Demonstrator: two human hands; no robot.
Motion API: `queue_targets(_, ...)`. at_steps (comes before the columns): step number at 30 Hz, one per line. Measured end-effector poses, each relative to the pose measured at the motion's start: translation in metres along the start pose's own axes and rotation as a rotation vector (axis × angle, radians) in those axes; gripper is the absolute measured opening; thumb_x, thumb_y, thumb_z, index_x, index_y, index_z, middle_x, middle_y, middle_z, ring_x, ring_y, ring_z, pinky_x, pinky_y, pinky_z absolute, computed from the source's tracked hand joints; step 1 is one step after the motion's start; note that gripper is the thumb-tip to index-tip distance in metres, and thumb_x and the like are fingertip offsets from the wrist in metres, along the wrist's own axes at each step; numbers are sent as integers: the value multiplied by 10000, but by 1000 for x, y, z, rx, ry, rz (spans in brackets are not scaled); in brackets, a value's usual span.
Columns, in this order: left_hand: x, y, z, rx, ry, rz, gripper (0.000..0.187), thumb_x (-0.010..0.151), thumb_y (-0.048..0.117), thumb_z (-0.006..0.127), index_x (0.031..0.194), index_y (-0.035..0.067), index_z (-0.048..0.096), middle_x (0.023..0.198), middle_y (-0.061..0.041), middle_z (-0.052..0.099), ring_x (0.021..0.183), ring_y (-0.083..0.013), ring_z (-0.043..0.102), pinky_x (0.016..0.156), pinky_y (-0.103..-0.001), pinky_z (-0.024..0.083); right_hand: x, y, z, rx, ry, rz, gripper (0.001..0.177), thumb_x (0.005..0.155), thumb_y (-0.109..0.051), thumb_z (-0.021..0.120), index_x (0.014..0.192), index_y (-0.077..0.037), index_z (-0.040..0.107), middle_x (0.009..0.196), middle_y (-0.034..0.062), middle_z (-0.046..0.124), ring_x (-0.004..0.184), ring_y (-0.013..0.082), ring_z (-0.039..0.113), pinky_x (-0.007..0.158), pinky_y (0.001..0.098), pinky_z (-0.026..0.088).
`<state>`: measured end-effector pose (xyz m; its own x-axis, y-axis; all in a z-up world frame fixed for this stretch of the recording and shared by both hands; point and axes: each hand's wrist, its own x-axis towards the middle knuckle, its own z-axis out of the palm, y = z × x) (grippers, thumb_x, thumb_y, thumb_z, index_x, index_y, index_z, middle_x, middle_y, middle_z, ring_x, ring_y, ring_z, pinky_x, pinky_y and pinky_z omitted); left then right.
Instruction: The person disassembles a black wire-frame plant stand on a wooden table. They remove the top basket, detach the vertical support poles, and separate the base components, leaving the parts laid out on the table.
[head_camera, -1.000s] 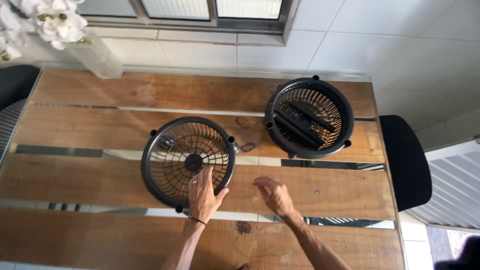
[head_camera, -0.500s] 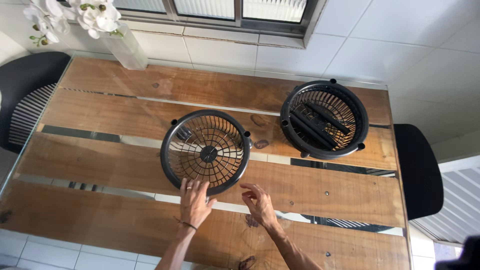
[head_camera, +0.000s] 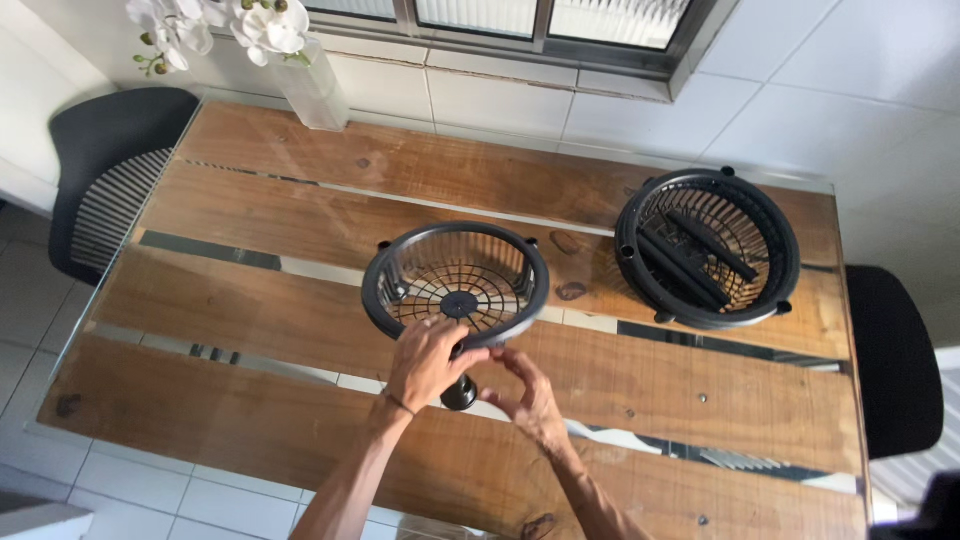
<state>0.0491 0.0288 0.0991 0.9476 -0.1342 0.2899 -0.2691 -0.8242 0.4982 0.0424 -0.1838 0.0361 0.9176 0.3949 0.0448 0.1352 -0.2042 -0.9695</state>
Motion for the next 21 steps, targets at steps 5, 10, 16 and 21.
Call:
queue_targets(5, 39, -17, -7, 43, -33, -138, 581, 885, 679, 637, 756, 117, 701, 601, -26, 621, 524, -219, 590, 518, -384, 452, 12, -31, 15, 7, 82, -136, 638, 776, -261, 888, 1288, 4, 615, 1271, 188, 660, 1197, 309, 661, 1036, 440, 537)
queue_targets(10, 63, -44, -8, -205, -197, -353, 711, 925, 751, 434, 796, 109, 712, 576, -17, 596, 475, -163, 566, 449, -367, 400, 34, -39, 34, 287, -28, 143, 562, 827, -325, 843, 1222, 25, 652, 1047, 117, 699, 967, 221, 679, 869, 390, 563)
queue_targets(16, 66, -55, -47, -460, -147, -173, 672, 1011, 664, 426, 1079, 67, 725, 851, -134, 749, 759, -218, 721, 662, -393, 541, 61, -36, 20, 610, -105, 184, 547, 840, -367, 857, 1160, 38, 676, 954, 117, 708, 850, 199, 699, 749, 321, 563)
queue_targets(21, 64, -31, -69, -445, -351, -554, 658, 939, 669, 349, 1114, 146, 708, 887, -104, 768, 770, -326, 798, 740, -434, 585, 69, -53, 19, 1029, -190, 210, 668, 805, -384, 830, 1281, 25, 601, 997, 134, 728, 873, 198, 714, 743, 319, 593)
